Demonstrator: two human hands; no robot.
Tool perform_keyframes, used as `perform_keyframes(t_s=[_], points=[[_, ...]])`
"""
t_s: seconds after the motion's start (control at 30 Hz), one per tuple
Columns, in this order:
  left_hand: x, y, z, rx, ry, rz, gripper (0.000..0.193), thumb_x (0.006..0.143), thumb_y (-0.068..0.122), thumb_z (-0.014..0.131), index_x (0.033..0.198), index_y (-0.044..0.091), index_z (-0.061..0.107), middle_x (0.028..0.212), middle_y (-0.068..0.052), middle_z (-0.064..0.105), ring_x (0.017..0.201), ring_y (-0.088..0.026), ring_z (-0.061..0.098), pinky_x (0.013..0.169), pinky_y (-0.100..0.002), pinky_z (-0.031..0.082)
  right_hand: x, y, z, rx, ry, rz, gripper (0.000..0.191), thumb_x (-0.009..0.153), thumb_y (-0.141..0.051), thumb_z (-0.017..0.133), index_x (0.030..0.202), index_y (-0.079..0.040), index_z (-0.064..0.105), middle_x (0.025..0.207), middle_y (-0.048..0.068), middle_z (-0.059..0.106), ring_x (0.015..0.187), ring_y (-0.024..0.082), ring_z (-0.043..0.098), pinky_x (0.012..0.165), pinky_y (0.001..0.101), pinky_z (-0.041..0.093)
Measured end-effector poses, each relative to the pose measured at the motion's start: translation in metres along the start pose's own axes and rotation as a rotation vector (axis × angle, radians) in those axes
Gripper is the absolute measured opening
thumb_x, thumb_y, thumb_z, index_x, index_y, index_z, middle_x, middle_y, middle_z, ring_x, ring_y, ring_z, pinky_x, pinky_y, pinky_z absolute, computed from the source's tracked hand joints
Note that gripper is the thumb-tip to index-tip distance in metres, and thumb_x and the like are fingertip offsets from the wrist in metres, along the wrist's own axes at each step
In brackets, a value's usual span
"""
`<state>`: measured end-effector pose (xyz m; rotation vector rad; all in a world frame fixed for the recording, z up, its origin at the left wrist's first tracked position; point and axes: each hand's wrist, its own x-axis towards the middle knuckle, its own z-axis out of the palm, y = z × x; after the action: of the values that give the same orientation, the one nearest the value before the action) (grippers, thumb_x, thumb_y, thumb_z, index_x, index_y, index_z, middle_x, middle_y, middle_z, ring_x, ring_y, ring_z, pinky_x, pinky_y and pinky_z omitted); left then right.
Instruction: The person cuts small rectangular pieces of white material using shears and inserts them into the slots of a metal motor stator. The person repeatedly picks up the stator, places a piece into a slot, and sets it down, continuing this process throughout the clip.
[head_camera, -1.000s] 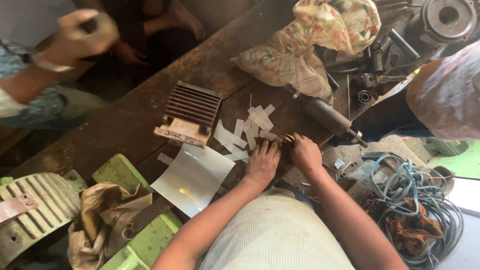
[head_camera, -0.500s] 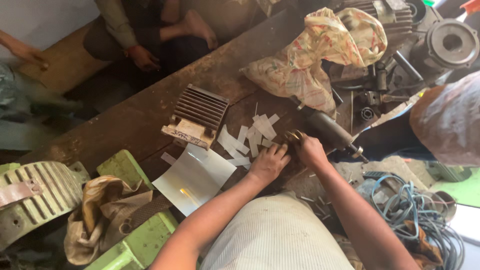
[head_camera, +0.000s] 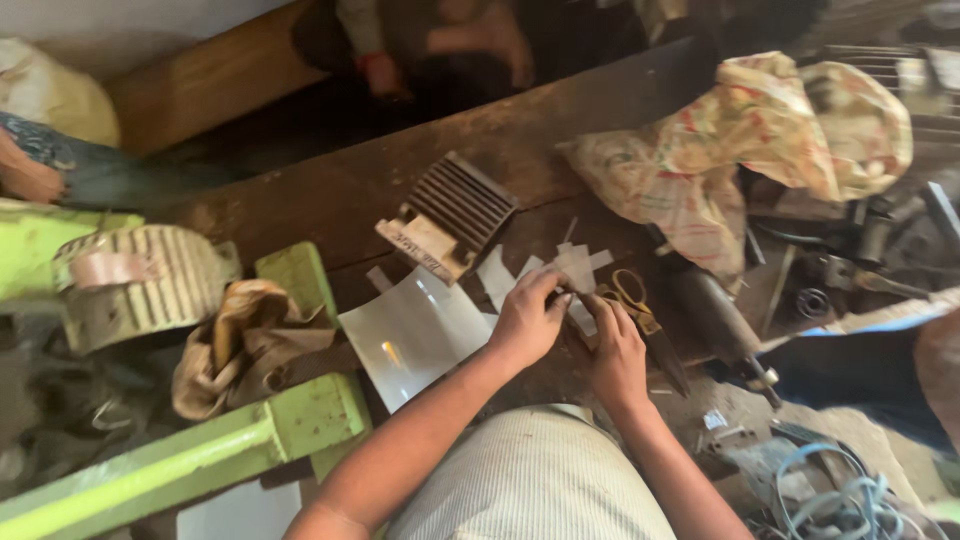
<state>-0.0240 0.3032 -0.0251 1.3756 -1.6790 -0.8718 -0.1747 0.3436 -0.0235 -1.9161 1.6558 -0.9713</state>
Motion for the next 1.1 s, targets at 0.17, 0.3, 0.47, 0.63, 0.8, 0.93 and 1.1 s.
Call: perform_keyframes(t_s=[0.17, 0.3, 0.47, 0.63, 0.8, 0.93, 1.1], points=[[-0.008, -0.004, -0.032, -0.113, 0.004, -0.393, 0.016, 0.092, 0.009, 0.067, 0.107, 0.004, 0.07, 0.096, -0.016, 0.075, 0.089, -0.028, 0.073, 0.079, -0.037, 0.057, 0.013, -0.007, 0.027, 0.098, -0.018, -0.177, 0.042, 0.08, -0.009, 0.077, 0.121, -0.007, 0.069, 0.113, 0.015, 0.067, 0.099, 0.037, 0.068, 0.083, 0.0423, 0.056], [-0.017, -0.003, -0.058, -0.062, 0.059, -0.537, 0.018, 0.095, 0.014, 0.066, 0.111, 0.007, 0.07, 0.089, -0.013, 0.077, 0.079, -0.02, 0.076, 0.072, -0.034, 0.059, 0.028, -0.002, 0.06, 0.331, -0.147, -0.055, 0.032, 0.083, -0.012, 0.077, 0.114, -0.007, 0.07, 0.111, 0.013, 0.068, 0.095, 0.03, 0.071, 0.077, 0.0369, 0.06], [-0.038, 0.002, -0.09, 0.066, 0.031, -0.549, 0.027, 0.096, 0.019, 0.066, 0.121, 0.01, 0.065, 0.101, -0.009, 0.076, 0.082, -0.018, 0.073, 0.075, -0.032, 0.058, 0.062, 0.003, 0.123, 0.531, -0.063, 0.115, 0.025, 0.089, -0.014, 0.077, 0.111, -0.004, 0.069, 0.103, 0.013, 0.071, 0.094, 0.027, 0.073, 0.082, 0.0354, 0.057], [-0.06, -0.011, -0.113, 0.118, 0.046, -0.559, 0.028, 0.093, 0.02, 0.069, 0.119, 0.008, 0.068, 0.102, -0.007, 0.076, 0.084, -0.017, 0.073, 0.076, -0.032, 0.059, 0.075, 0.003, 0.166, 0.494, 0.036, 0.12, 0.017, 0.089, -0.009, 0.073, 0.105, -0.005, 0.07, 0.096, 0.015, 0.069, 0.088, 0.031, 0.07, 0.077, 0.0379, 0.054], [-0.072, -0.031, -0.13, 0.196, 0.076, -0.633, 0.03, 0.092, 0.021, 0.07, 0.118, 0.008, 0.069, 0.104, -0.005, 0.075, 0.079, -0.017, 0.07, 0.074, -0.032, 0.057, 0.072, 0.007, 0.177, 0.448, 0.042, 0.061, 0.018, 0.084, -0.003, 0.071, 0.101, -0.001, 0.064, 0.097, 0.02, 0.065, 0.091, 0.04, 0.064, 0.078, 0.0432, 0.052], [-0.07, -0.036, -0.134, 0.168, 0.069, -0.637, 0.03, 0.092, 0.021, 0.069, 0.119, 0.008, 0.068, 0.105, -0.004, 0.075, 0.077, -0.017, 0.068, 0.072, -0.032, 0.057, 0.077, 0.012, 0.186, 0.469, 0.013, 0.108, 0.015, 0.087, -0.003, 0.07, 0.099, 0.0, 0.063, 0.097, 0.019, 0.068, 0.088, 0.038, 0.067, 0.076, 0.0426, 0.053], [-0.06, -0.035, -0.133, 0.185, 0.074, -0.645, 0.03, 0.092, 0.021, 0.07, 0.119, 0.008, 0.068, 0.106, -0.003, 0.074, 0.075, -0.016, 0.067, 0.07, -0.032, 0.056, 0.095, 0.022, 0.196, 1.01, -0.234, 0.793, 0.028, 0.089, -0.01, 0.068, 0.114, -0.001, 0.06, 0.099, 0.015, 0.071, 0.079, 0.027, 0.071, 0.067, 0.0416, 0.056]])
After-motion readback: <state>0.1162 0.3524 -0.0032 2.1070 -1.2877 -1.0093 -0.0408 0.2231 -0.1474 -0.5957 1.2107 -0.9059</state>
